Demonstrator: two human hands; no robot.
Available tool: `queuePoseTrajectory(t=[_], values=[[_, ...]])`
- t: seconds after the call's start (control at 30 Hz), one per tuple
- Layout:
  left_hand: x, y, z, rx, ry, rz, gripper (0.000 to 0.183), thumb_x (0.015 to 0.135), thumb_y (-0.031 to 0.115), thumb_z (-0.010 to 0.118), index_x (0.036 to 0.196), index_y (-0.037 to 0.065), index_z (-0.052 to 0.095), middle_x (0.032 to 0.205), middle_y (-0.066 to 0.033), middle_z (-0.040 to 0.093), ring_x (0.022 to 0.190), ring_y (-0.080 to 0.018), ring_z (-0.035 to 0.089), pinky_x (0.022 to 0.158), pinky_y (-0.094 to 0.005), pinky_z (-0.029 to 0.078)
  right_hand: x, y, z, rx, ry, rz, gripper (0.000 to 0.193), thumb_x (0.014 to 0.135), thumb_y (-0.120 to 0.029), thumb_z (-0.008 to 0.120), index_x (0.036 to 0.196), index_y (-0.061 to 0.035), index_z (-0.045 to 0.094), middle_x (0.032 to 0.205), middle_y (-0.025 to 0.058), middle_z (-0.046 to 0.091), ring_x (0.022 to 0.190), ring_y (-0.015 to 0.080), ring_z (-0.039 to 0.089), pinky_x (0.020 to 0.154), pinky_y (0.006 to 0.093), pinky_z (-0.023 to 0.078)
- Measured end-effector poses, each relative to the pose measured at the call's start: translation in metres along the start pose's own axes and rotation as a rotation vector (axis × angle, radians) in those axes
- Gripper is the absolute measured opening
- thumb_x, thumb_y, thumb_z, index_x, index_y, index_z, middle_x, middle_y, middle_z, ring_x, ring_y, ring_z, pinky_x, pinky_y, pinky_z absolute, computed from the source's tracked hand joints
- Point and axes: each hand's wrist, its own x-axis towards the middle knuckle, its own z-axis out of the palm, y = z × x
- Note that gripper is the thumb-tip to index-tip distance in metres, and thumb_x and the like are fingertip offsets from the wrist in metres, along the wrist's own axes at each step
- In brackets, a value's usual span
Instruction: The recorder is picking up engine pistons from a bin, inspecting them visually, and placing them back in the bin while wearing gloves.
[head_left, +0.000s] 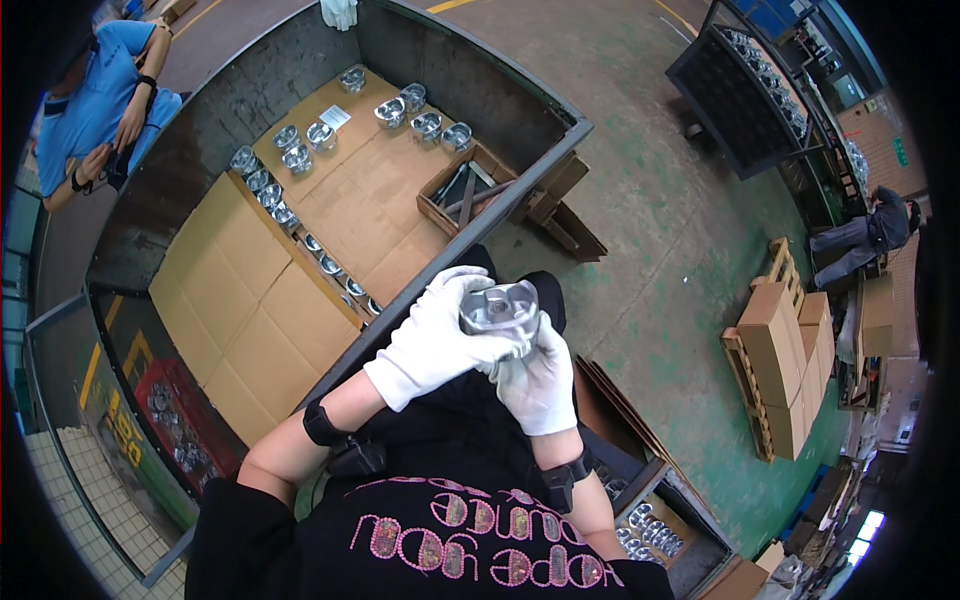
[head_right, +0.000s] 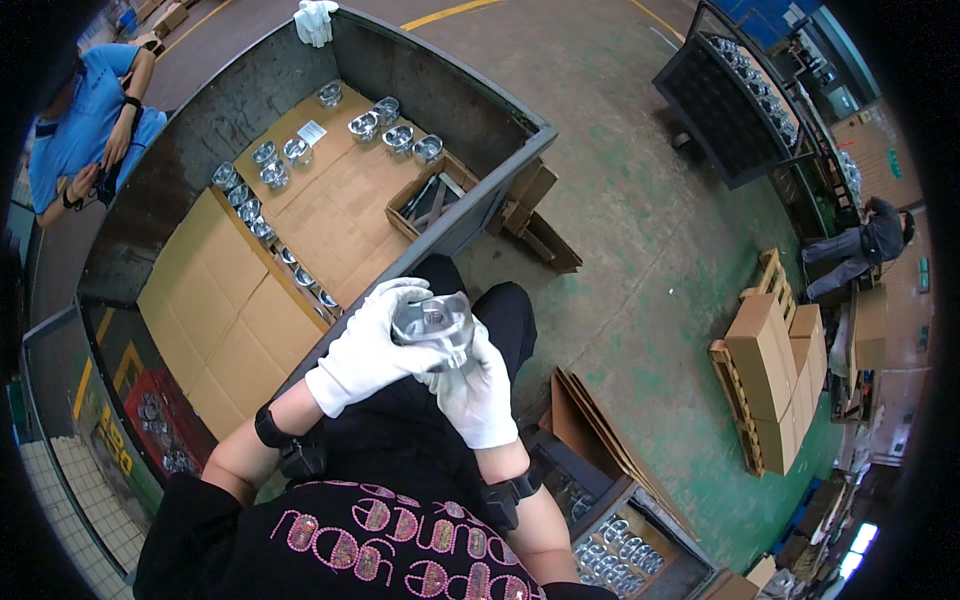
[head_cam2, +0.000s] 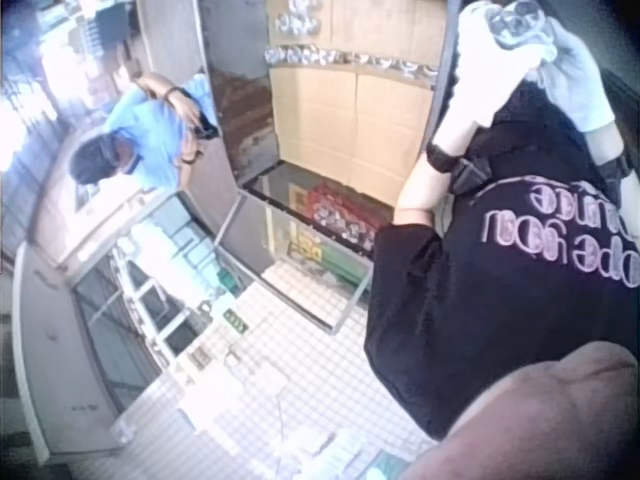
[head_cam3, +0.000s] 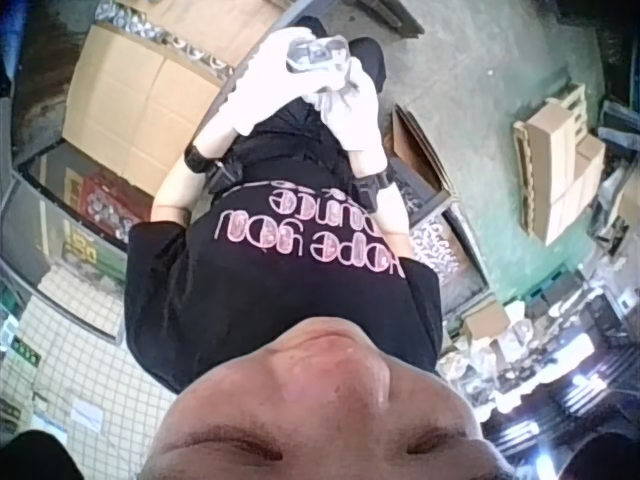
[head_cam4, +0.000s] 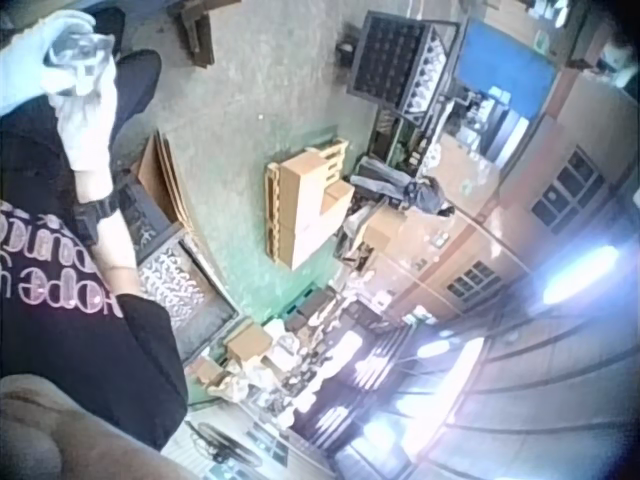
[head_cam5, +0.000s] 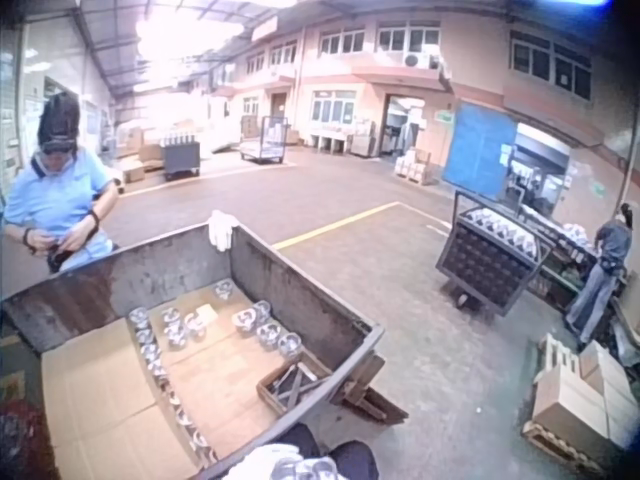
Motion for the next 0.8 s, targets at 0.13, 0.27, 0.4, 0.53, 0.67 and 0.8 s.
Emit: queuePoseTrajectory(t=[0.13,0.27,0.4,0.53,0.67,0.8], values=[[-0.010,0.012,0.010,0.114,0.125,0.310,0.065,0.059,0.030,0.089,0.111,0.003,0.060,0.122,-0.0173,0.055,0.111,-0.0326,0.057,0.093,-0.0389,0.048,0.001,0.009,-0.010,0.004,0.175,0.014,0.032,0.098,-0.037,0.043,0.109,-0.0146,0.063,0.108,0.0026,0.066,0.099,0.0178,0.062,0.085,0.0324,0.050],[-0.011,0.018,0.011,0.128,0.153,0.409,0.061,0.059,0.025,0.087,0.110,0.003,0.060,0.120,-0.0170,0.055,0.109,-0.0334,0.057,0.093,-0.0391,0.047,0.002,0.018,-0.027,0.016,0.097,0.007,0.034,0.100,-0.036,0.036,0.110,-0.0132,0.059,0.109,0.0034,0.065,0.101,0.0177,0.060,0.088,0.0323,0.049],[-0.010,0.020,0.010,0.126,0.130,0.408,0.060,0.059,0.022,0.086,0.109,0.002,0.060,0.119,-0.0176,0.056,0.109,-0.0333,0.058,0.094,-0.0392,0.047,0.002,0.019,-0.041,0.068,-0.023,0.019,0.034,0.100,-0.035,0.037,0.117,-0.0127,0.055,0.116,0.0051,0.062,0.110,0.0194,0.056,0.095,0.0335,0.045],[-0.010,0.012,0.011,0.091,0.142,0.428,0.059,0.059,0.021,0.086,0.109,0.002,0.059,0.119,-0.0175,0.056,0.108,-0.0333,0.058,0.093,-0.0392,0.048,0.000,0.017,-0.026,-0.304,0.094,-0.099,0.033,0.100,-0.034,0.040,0.117,-0.0118,0.056,0.116,0.0060,0.062,0.109,0.0199,0.058,0.095,0.0344,0.046],[-0.012,0.006,0.009,0.100,0.164,0.412,0.060,0.059,0.018,0.086,0.109,0.003,0.057,0.120,-0.0169,0.055,0.108,-0.0333,0.058,0.093,-0.0397,0.048,0.005,0.002,0.011,0.018,0.062,-0.112,0.044,0.099,-0.035,0.045,0.128,-0.0034,0.051,0.115,0.0111,0.062,0.109,0.0225,0.059,0.095,0.0368,0.048],[-0.014,0.004,0.007,0.111,0.152,0.392,0.062,0.058,0.015,0.085,0.110,0.004,0.055,0.122,-0.0167,0.054,0.112,-0.0341,0.056,0.095,-0.0404,0.046,0.002,0.000,0.016,-0.138,0.034,-0.286,0.047,0.096,-0.034,0.052,0.130,-0.0016,0.048,0.120,0.0140,0.059,0.113,0.0244,0.057,0.100,0.0387,0.046]])
